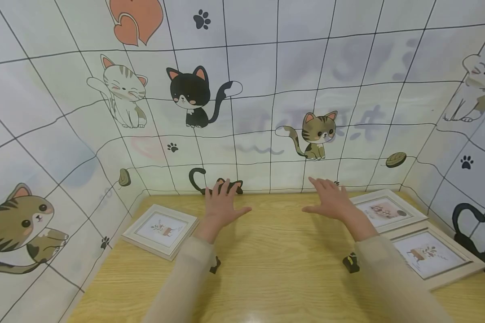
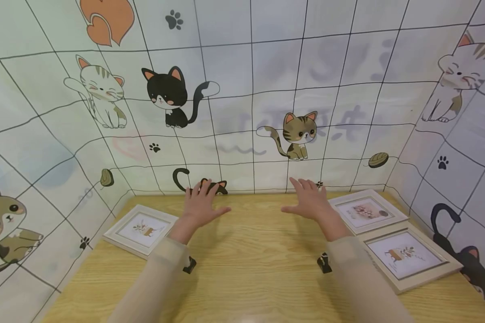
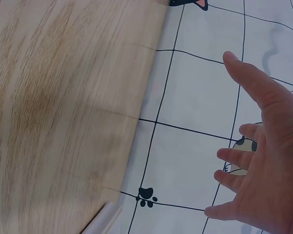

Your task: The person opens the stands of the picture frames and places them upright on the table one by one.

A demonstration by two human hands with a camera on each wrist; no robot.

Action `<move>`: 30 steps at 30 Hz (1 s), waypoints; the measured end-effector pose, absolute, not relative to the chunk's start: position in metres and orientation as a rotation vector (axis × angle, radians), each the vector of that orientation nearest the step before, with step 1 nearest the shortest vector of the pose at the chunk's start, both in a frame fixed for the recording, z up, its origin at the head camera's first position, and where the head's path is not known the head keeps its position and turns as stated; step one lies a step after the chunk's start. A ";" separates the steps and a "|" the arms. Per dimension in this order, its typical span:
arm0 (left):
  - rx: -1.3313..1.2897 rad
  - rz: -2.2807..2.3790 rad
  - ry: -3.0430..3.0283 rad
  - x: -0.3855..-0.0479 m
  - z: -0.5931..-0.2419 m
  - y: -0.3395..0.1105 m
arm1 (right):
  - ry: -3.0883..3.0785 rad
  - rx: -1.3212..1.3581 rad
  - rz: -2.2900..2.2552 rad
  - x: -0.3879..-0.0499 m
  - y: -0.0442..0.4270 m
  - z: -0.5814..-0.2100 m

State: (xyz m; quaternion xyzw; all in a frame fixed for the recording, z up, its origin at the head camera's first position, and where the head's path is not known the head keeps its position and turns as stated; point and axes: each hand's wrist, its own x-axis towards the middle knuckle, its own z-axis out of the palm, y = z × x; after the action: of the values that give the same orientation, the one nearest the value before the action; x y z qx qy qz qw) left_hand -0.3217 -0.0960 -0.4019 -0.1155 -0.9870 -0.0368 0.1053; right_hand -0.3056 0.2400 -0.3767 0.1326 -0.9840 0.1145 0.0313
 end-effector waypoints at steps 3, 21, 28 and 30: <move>-0.351 -0.117 -2.900 -0.319 -0.399 -0.096 | -3.028 0.426 0.358 -0.304 0.241 -0.374; -0.392 -0.148 -2.938 -0.314 -0.393 -0.105 | -3.009 0.507 0.421 -0.294 0.252 -0.368; -0.396 -0.086 -2.963 -0.312 -0.393 -0.108 | -3.028 0.506 0.411 -0.288 0.263 -0.364; -0.399 -0.078 -2.962 -0.311 -0.393 -0.109 | -3.029 0.507 0.399 -0.286 0.267 -0.364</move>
State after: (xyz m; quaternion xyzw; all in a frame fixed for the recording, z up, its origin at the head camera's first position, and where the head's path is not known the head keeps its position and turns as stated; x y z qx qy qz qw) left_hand -0.3108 -0.1088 -0.3935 -0.1331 -0.9878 -0.0259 0.0760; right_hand -0.2855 0.2670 -0.3640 0.1637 -0.9778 0.1287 0.0223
